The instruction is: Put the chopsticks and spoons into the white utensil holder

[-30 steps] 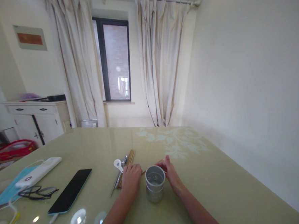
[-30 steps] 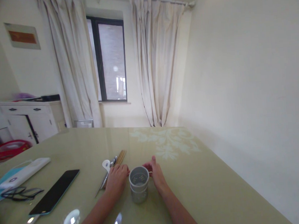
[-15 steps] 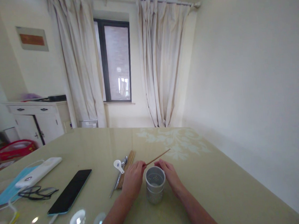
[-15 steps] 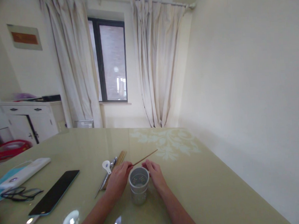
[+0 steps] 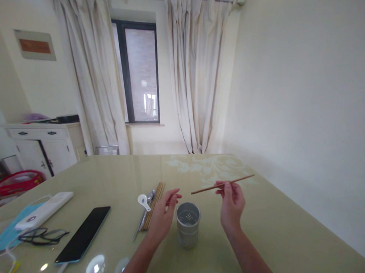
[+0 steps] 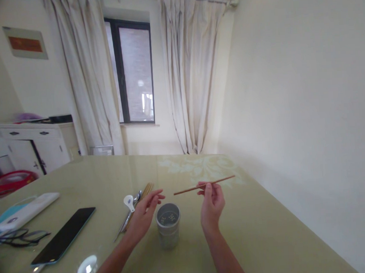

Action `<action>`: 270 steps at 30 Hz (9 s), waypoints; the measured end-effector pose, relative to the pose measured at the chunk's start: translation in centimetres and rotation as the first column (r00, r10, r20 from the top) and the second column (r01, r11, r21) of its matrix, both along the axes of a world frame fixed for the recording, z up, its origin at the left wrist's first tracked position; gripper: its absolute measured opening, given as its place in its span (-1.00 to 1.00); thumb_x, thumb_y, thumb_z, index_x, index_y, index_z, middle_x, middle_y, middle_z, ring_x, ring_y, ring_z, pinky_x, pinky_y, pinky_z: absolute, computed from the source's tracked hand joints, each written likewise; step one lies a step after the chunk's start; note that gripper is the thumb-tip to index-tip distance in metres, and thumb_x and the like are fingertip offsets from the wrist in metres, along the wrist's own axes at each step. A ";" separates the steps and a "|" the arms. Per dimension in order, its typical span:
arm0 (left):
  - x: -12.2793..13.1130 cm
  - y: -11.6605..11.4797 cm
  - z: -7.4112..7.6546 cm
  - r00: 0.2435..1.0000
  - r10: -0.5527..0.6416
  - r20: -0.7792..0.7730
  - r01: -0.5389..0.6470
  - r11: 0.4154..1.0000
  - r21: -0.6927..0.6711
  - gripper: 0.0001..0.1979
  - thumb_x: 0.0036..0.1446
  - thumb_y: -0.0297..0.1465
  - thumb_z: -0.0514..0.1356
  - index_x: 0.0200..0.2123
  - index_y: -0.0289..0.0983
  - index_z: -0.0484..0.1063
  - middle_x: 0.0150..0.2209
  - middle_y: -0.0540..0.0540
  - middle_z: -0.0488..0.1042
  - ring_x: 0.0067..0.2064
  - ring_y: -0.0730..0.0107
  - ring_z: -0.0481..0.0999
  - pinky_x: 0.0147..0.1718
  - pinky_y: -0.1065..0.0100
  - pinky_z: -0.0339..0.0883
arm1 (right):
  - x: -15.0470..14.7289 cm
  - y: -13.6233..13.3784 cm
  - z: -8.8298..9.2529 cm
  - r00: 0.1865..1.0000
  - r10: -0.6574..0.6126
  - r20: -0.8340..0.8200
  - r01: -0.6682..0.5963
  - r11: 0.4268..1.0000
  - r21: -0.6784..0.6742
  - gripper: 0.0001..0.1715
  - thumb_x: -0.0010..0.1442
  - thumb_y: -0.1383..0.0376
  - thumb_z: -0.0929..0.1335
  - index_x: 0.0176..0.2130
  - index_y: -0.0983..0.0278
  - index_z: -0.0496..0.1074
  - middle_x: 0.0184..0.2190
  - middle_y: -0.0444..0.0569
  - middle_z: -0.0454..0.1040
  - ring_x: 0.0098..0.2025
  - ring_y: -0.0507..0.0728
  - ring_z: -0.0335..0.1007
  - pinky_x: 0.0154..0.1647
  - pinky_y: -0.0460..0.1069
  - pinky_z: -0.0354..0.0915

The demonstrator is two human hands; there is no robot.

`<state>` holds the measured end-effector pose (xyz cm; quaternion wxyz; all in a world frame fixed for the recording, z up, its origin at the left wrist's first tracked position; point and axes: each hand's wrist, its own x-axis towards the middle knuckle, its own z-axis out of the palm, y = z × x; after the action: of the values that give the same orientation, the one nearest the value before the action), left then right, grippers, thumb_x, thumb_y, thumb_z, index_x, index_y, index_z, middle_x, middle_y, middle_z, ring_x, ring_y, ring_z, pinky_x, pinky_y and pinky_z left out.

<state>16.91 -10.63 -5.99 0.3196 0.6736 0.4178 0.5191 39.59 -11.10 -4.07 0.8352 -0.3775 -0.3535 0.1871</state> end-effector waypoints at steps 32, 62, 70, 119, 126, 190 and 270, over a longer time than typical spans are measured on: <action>-2.7 0.2 -0.8 0.323 0.361 -0.875 -0.328 0.910 0.254 -0.76 0.34 -0.38 0.14 -0.20 -0.24 0.64 0.01 -0.30 0.62 0.14 -0.12 0.52 0.08 0.00 0.34 | -2.2 0.8 -3.6 0.785 0.572 0.238 -0.367 0.740 -0.564 -0.33 0.26 -0.24 0.34 -0.42 0.25 0.61 -0.42 0.02 0.60 -0.34 0.20 0.47 -0.33 0.02 0.33; -2.7 0.5 -1.2 0.253 0.424 -0.870 -0.341 0.880 0.330 -0.71 0.37 -0.39 0.10 -0.09 -0.24 0.65 0.04 -0.33 0.59 0.11 -0.11 0.48 0.05 0.00 0.32 | 0.1 -1.6 0.7 0.814 0.511 0.275 -0.439 0.852 -0.285 -0.50 0.24 -0.12 0.49 -0.28 0.27 0.65 -0.55 -0.04 0.56 -0.59 0.10 0.41 -0.59 -0.03 0.25; -1.1 0.9 -1.4 0.890 0.339 -0.306 -0.339 0.939 0.052 -0.65 0.45 -0.15 0.00 -0.14 -0.22 0.48 -0.31 -0.14 0.63 -0.24 0.17 0.61 -0.17 0.20 0.41 | -0.7 -1.4 -0.9 0.676 0.585 0.448 -0.431 0.807 -0.403 -0.30 0.37 -0.21 0.30 -0.37 0.26 0.69 -0.56 -0.05 0.50 -0.58 0.07 0.28 -0.51 -0.02 0.20; 0.8 -0.3 -1.9 0.884 0.066 -0.464 -0.009 0.992 0.125 -0.69 0.48 -0.32 0.00 -0.03 -0.19 0.54 -0.06 -0.16 0.65 -0.03 0.16 0.60 0.00 0.19 0.42 | -2.3 0.4 -2.9 0.834 0.540 0.109 -0.461 0.793 -0.398 -0.37 0.11 -0.25 0.51 -0.30 0.26 0.57 -0.41 -0.03 0.58 -0.41 0.15 0.47 -0.45 -0.03 0.34; -3.9 1.3 -1.2 0.312 0.545 -0.778 -0.403 0.817 0.411 -0.70 0.40 -0.44 0.08 -0.01 -0.26 0.61 0.01 -0.30 0.59 0.07 -0.06 0.48 0.01 0.04 0.27 | 3.9 0.7 0.5 0.989 0.093 -0.115 -0.099 0.994 -0.047 -0.39 0.12 -0.25 0.51 -0.33 0.20 0.42 -0.55 -0.23 0.36 -0.56 0.01 0.24 -0.56 -0.10 0.22; 1.0 -0.5 -1.7 0.698 0.143 -0.702 -0.023 0.984 0.177 -0.78 0.50 -0.38 0.07 -0.13 -0.14 0.54 -0.17 -0.03 0.70 -0.09 0.26 0.62 0.04 0.17 0.14 | -3.2 -0.5 -3.2 0.704 0.705 0.090 -0.598 0.656 -0.461 -0.32 0.08 -0.31 0.51 -0.26 0.23 0.56 -0.44 -0.06 0.57 -0.43 0.16 0.49 -0.39 0.02 0.41; 1.9 -3.3 1.5 0.968 0.081 0.238 -0.112 0.986 0.121 -0.71 0.26 -0.15 0.35 -0.09 -0.21 0.51 -0.23 -0.07 0.65 -0.27 0.31 0.65 -0.27 0.33 0.56 | -2.2 -1.8 -0.4 0.763 0.510 0.397 -0.341 0.840 -0.423 -0.48 0.12 -0.06 0.55 -0.54 0.27 0.44 -0.63 -0.21 0.28 -0.54 0.03 0.14 -0.52 -0.06 0.06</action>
<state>18.78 -13.94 -4.48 0.2947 0.6071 0.3741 0.6362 37.44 -12.94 -4.47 0.5762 -0.4533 -0.5965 0.3267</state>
